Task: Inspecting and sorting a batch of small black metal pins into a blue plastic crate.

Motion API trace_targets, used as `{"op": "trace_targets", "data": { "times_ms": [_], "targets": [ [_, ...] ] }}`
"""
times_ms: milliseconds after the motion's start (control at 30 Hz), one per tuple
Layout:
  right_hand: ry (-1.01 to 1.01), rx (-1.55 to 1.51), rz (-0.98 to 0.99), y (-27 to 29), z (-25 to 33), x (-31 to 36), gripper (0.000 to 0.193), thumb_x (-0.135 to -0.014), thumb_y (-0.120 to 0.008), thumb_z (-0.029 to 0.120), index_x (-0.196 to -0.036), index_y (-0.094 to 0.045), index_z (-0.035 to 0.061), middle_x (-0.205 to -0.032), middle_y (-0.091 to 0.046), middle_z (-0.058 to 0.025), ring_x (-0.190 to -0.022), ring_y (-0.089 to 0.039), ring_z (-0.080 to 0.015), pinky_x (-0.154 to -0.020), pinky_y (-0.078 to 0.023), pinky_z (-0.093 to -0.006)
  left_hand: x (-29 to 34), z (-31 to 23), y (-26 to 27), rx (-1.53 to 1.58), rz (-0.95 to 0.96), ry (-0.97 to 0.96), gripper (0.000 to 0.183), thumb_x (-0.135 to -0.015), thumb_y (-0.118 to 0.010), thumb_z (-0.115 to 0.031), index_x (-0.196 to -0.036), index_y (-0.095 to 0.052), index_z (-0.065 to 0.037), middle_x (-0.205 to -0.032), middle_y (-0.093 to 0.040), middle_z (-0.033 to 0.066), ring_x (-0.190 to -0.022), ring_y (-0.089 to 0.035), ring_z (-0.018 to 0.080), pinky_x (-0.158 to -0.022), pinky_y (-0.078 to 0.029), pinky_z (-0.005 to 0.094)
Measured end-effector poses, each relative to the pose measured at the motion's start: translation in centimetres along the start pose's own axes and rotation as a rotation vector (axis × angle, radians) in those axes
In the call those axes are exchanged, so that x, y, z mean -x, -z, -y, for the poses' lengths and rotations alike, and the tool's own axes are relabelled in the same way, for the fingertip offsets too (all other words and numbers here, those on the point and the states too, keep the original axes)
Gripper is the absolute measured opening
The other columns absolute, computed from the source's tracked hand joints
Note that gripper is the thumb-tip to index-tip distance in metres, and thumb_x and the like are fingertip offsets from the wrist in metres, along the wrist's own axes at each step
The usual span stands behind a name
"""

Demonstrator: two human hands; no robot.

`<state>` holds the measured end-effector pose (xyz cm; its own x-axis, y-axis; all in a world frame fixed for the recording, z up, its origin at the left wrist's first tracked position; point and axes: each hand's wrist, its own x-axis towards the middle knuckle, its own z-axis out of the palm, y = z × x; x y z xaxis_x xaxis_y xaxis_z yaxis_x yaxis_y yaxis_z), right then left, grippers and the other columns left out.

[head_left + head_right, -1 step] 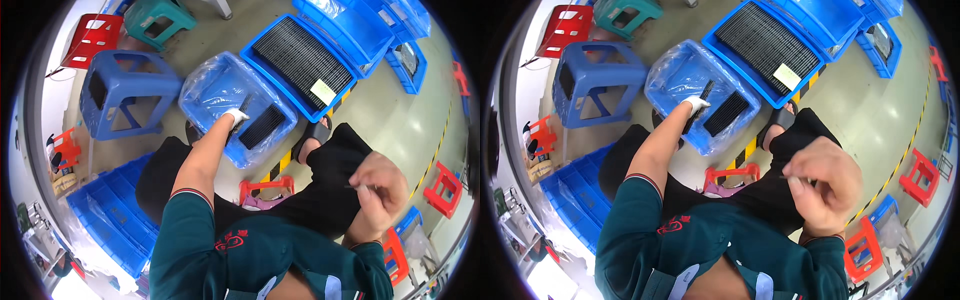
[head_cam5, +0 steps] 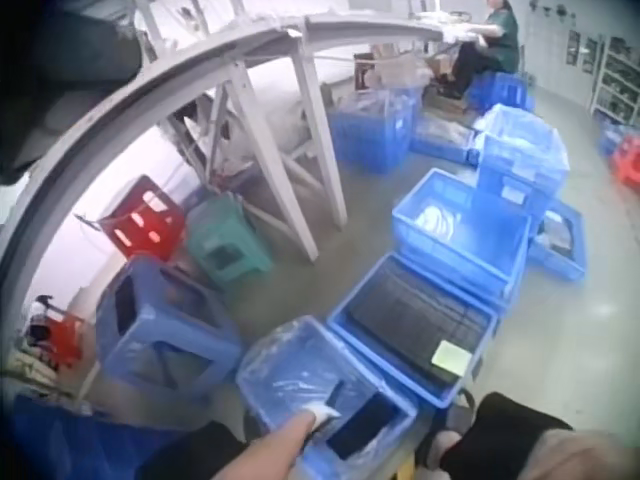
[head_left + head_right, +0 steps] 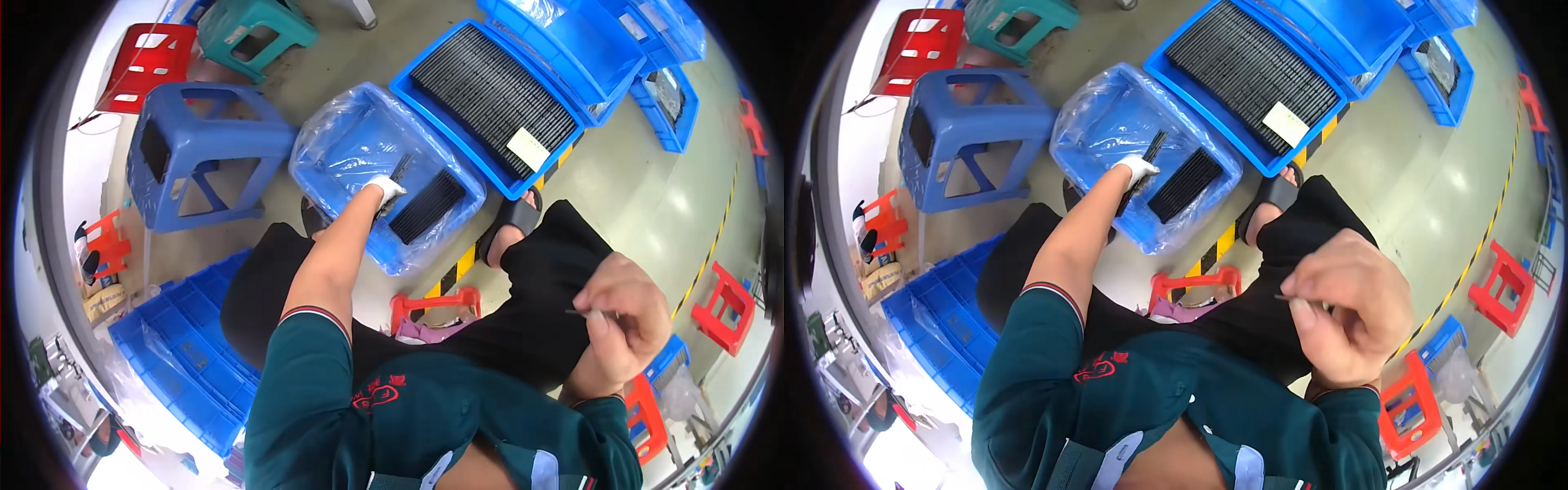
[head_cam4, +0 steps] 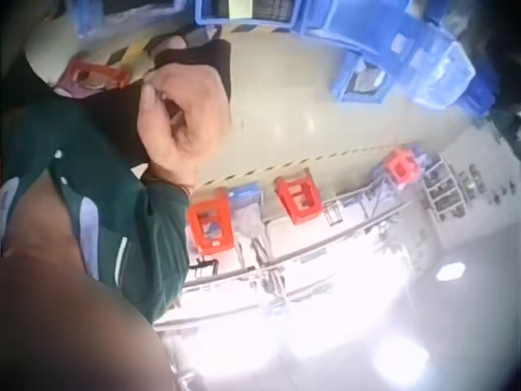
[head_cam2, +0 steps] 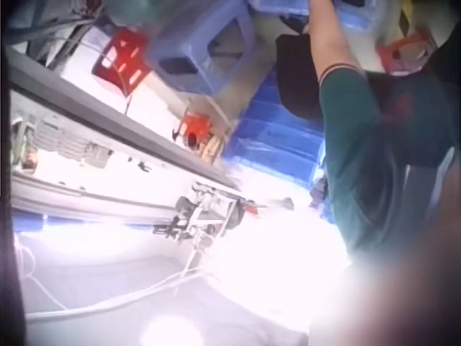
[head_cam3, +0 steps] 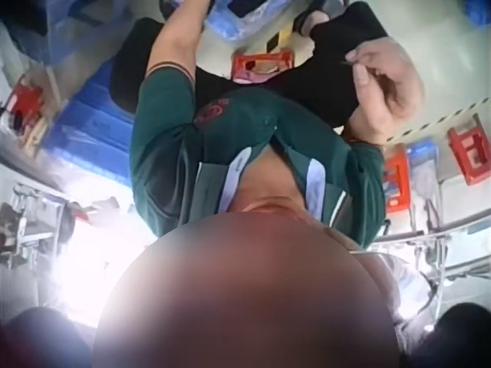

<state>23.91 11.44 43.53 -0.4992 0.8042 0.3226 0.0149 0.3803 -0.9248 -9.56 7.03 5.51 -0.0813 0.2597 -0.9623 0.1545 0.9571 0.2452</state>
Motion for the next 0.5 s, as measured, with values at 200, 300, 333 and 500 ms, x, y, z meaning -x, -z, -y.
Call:
{"op": "trace_targets", "data": {
  "times_ms": [200,300,333,500],
  "targets": [
    [0.041,0.002,0.146,1.3,-1.3,-0.8,0.017,-0.071,-0.068,0.005,-0.084,-0.057,0.0046,-0.073,-0.064,-0.0081,-0.057,-0.06,-0.0172,-0.052,-0.037,-0.0289,-4.9,0.7,-2.2,-0.616,-0.199,0.01,0.035,-0.076,-0.074,-0.032,-0.096,-0.067,-0.003,-0.078,-0.067,0.0183,-0.062,-0.067,0.03,-0.057,-0.055,0.0436],
    [-0.037,-0.087,0.262,2.7,-1.2,-1.6,0.02,-0.073,-0.072,0.011,-0.087,-0.057,0.0096,-0.081,-0.067,-0.0051,-0.063,-0.06,-0.015,-0.057,-0.038,-0.0288,-6.7,0.9,-2.8,-0.708,-0.183,-0.009,0.042,-0.071,-0.076,-0.03,-0.103,-0.068,-0.004,-0.088,-0.07,0.0179,-0.072,-0.069,0.0316,-0.066,-0.056,0.0417],
    [-0.065,-0.094,0.249,3.0,-1.0,-1.6,0.02,-0.074,-0.072,0.012,-0.087,-0.058,0.0104,-0.082,-0.067,-0.0048,-0.063,-0.06,-0.0145,-0.058,-0.038,-0.0286,-7.2,0.9,-3.1,-0.727,-0.206,-0.035,0.045,-0.069,-0.076,-0.03,-0.106,-0.068,-0.005,-0.098,-0.07,0.017,-0.086,-0.069,0.0322,-0.078,-0.055,0.0404],
    [-0.102,-0.177,0.183,2.7,-2.1,-1.4,0.02,-0.073,-0.072,0.018,-0.076,-0.053,0.0115,-0.07,-0.063,-0.0032,-0.058,-0.051,-0.0133,-0.057,-0.034,-0.0295,-4.8,-4.1,-6.4,-0.615,-0.377,0.057,0.032,-0.08,-0.06,-0.026,-0.106,-0.071,-0.012,-0.119,-0.064,0.0136,-0.113,-0.06,0.0311,-0.092,-0.05,0.0414]
  ]
}}
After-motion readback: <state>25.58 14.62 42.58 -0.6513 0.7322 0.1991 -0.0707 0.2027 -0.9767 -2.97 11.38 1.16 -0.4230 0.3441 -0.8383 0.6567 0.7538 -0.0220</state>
